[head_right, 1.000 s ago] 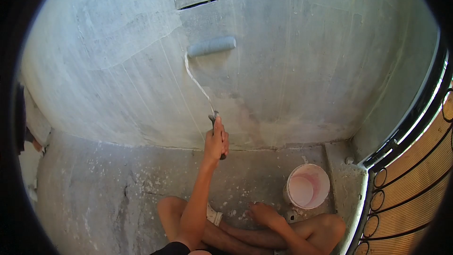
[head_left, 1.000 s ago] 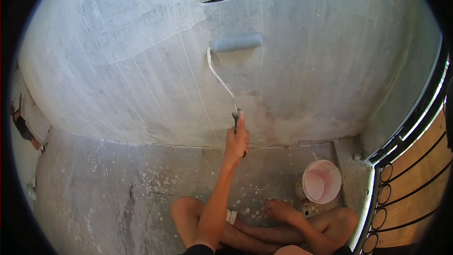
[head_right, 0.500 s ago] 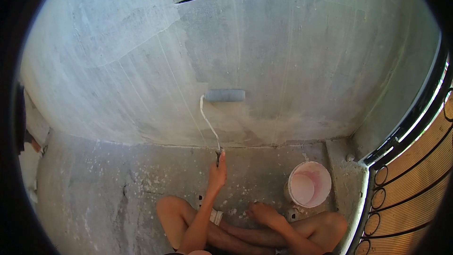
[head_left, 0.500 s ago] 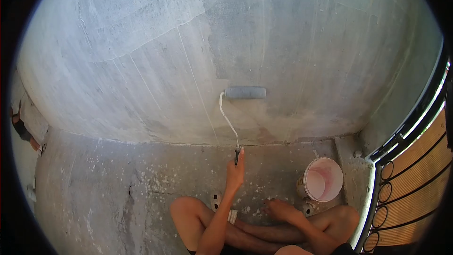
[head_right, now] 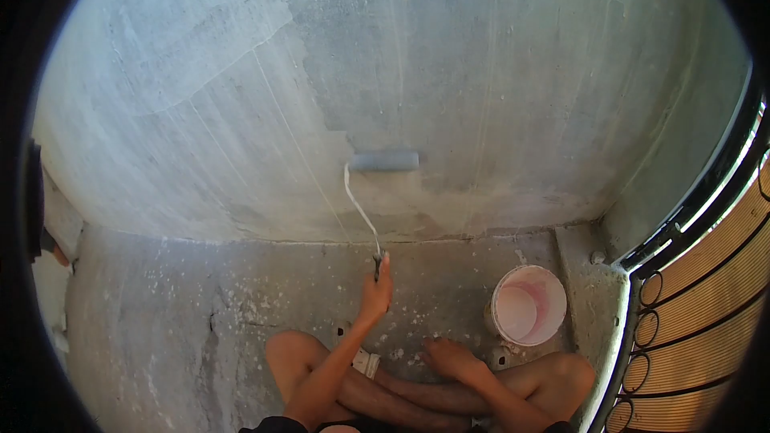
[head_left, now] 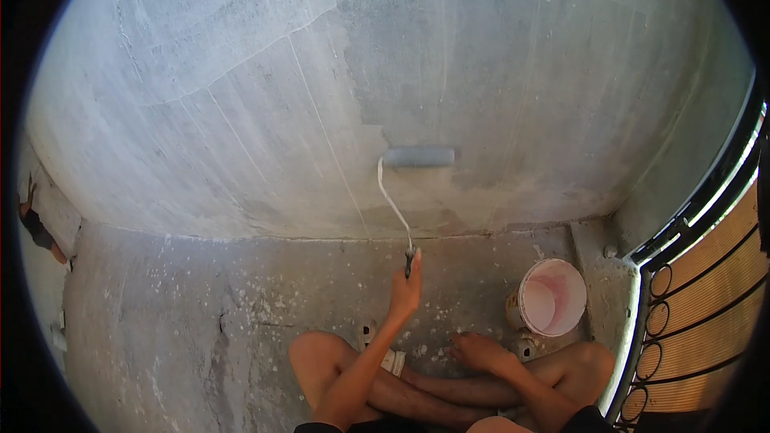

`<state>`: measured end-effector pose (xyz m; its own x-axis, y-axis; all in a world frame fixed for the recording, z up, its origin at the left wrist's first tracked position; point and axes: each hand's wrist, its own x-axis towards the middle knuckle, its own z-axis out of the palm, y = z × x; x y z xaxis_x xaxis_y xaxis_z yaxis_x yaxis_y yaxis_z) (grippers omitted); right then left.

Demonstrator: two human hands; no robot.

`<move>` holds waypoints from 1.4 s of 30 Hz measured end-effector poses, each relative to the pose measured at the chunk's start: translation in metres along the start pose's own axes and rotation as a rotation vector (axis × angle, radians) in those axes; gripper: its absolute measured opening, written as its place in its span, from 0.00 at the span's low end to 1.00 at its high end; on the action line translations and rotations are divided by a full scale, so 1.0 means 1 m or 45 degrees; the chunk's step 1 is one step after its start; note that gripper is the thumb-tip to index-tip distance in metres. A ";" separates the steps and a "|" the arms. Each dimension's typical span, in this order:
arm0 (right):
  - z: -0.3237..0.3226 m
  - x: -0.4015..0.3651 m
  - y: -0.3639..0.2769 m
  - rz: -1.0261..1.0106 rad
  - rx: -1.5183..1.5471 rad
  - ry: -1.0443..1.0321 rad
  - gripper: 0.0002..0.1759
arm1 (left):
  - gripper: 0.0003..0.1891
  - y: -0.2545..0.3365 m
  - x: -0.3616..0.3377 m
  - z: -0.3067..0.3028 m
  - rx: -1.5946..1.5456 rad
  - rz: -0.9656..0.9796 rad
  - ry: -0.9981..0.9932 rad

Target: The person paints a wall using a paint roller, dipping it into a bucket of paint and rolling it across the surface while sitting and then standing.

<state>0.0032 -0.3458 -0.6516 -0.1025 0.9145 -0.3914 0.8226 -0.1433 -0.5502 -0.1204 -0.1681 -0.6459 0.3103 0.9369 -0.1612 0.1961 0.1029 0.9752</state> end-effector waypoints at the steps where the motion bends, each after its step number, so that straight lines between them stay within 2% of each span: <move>1: -0.003 -0.001 -0.002 0.002 0.000 -0.004 0.22 | 0.30 -0.013 -0.002 0.003 -0.001 -0.004 0.000; 4: -0.004 -0.001 -0.005 0.007 -0.004 -0.036 0.21 | 0.31 -0.023 -0.008 0.007 0.007 -0.047 0.042; 6: 0.003 0.002 0.004 -0.007 0.001 -0.011 0.21 | 0.32 -0.003 -0.005 0.001 0.170 0.240 0.242; 9: 0.006 0.003 0.010 0.008 0.015 -0.010 0.21 | 0.31 0.032 0.008 -0.030 0.330 0.254 0.217; 12: 0.002 0.001 0.006 0.011 -0.004 -0.010 0.22 | 0.30 0.036 0.015 -0.034 0.353 0.282 0.209; 16: 0.008 0.007 0.008 0.013 -0.022 -0.028 0.22 | 0.30 -0.003 0.005 -0.002 0.223 0.297 0.220; 19: 0.011 0.006 0.009 0.005 -0.014 -0.032 0.23 | 0.30 -0.017 0.001 0.001 0.140 0.193 0.188; 22: 0.012 0.008 0.011 0.003 -0.010 -0.014 0.23 | 0.30 0.004 0.004 -0.019 0.210 0.133 0.196; 26: 0.009 0.006 0.012 0.016 0.023 -0.035 0.23 | 0.30 0.041 0.011 -0.039 0.352 0.246 0.242; 28: 0.010 0.007 0.013 0.011 0.022 -0.021 0.23 | 0.30 0.040 0.015 -0.034 0.396 0.309 0.264; 31: 0.012 0.011 0.013 0.022 -0.018 -0.056 0.23 | 0.30 0.004 0.011 -0.001 0.219 0.279 0.232; 32: 0.012 0.012 0.012 0.032 -0.026 -0.068 0.23 | 0.31 -0.013 0.005 0.011 0.142 0.174 0.146; 33: 0.013 0.012 0.011 0.045 -0.033 -0.082 0.23 | 0.33 -0.015 -0.001 0.016 0.064 0.066 0.058; 36: 0.018 0.013 0.012 0.053 -0.052 -0.076 0.22 | 0.34 -0.018 -0.013 0.018 -0.054 -0.051 -0.051; 40: 0.014 0.014 0.012 0.029 -0.032 -0.111 0.22 | 0.35 -0.018 -0.013 0.024 -0.095 -0.072 -0.077; 42: 0.014 0.012 0.013 -0.011 0.011 0.003 0.22 | 0.33 -0.015 -0.017 0.028 -0.230 -0.083 -0.156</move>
<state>0.0046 -0.3425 -0.6739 -0.1085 0.9166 -0.3848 0.8167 -0.1385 -0.5601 -0.1023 -0.1948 -0.6618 0.4156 0.8797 -0.2311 0.0532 0.2301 0.9717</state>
